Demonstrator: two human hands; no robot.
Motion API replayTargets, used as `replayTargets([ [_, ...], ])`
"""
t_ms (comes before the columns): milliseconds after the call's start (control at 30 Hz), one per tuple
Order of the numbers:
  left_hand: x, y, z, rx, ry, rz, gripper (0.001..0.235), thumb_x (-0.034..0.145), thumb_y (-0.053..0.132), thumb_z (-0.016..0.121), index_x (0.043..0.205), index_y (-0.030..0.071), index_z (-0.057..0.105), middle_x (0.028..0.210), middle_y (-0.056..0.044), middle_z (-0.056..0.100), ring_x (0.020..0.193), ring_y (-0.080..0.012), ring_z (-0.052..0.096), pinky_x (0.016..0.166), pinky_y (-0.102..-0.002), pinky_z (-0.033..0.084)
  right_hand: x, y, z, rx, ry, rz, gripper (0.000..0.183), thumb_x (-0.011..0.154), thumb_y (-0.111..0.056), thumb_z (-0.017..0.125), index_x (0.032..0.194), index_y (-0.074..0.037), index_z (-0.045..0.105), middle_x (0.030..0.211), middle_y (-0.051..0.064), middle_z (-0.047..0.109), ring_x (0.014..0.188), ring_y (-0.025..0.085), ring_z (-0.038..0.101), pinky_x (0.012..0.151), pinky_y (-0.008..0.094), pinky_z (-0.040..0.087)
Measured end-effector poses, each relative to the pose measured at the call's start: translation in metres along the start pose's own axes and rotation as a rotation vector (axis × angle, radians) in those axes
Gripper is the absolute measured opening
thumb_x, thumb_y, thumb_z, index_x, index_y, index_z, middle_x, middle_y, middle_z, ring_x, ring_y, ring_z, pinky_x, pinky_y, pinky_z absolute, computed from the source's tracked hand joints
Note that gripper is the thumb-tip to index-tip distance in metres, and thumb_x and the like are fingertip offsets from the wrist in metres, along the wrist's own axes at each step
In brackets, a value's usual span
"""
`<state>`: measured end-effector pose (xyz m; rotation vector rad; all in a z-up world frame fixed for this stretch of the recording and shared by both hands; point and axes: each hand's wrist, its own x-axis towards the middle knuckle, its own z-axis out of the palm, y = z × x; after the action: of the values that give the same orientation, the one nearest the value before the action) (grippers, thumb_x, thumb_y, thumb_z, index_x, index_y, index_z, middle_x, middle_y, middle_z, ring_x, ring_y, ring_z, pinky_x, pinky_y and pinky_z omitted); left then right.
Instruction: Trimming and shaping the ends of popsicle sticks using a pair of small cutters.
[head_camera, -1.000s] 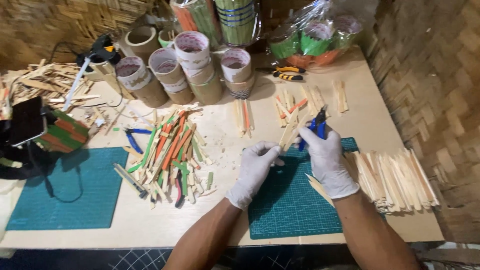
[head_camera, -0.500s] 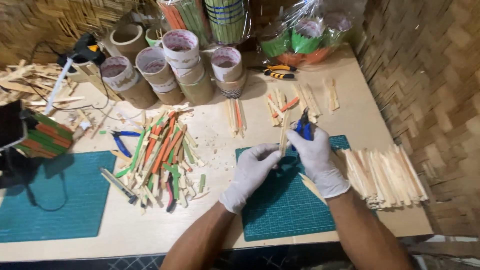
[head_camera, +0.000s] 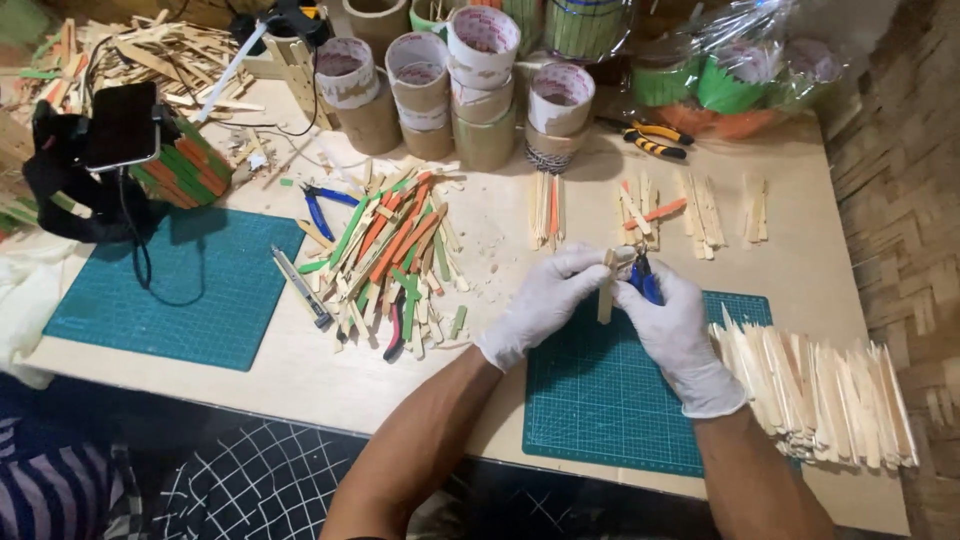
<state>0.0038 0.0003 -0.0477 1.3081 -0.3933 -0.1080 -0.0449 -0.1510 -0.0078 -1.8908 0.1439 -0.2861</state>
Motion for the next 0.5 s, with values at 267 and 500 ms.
replayTargets([
  [267, 0.006, -0.002, -0.009, -0.066, -0.058, -0.06, 0.029, 0.088, 0.013, 0.08, 0.116, 0.008, 0.077, 0.097, -0.013, 0.069, 0.08, -0.0156, 0.066, 0.072, -0.03, 0.06, 0.009, 0.015, 0.005, -0.013, -0.024, 0.009, 0.011, 0.079, -0.013, 0.086, 0.087, -0.012, 0.077, 0.07, 0.002, 0.071, 0.069, 0.007, 0.064, 0.061, 0.025, 0.055],
  [500, 0.008, -0.005, -0.009, 0.095, -0.063, -0.093, 0.025, 0.083, 0.012, 0.083, 0.108, 0.011, 0.081, 0.097, -0.01, 0.07, 0.083, -0.0158, 0.069, 0.076, -0.029, 0.06, 0.012, 0.022, 0.004, 0.026, -0.011, 0.155, 0.014, 0.076, -0.02, 0.087, 0.082, -0.014, 0.076, 0.065, 0.002, 0.073, 0.06, 0.008, 0.07, 0.057, 0.021, 0.055],
])
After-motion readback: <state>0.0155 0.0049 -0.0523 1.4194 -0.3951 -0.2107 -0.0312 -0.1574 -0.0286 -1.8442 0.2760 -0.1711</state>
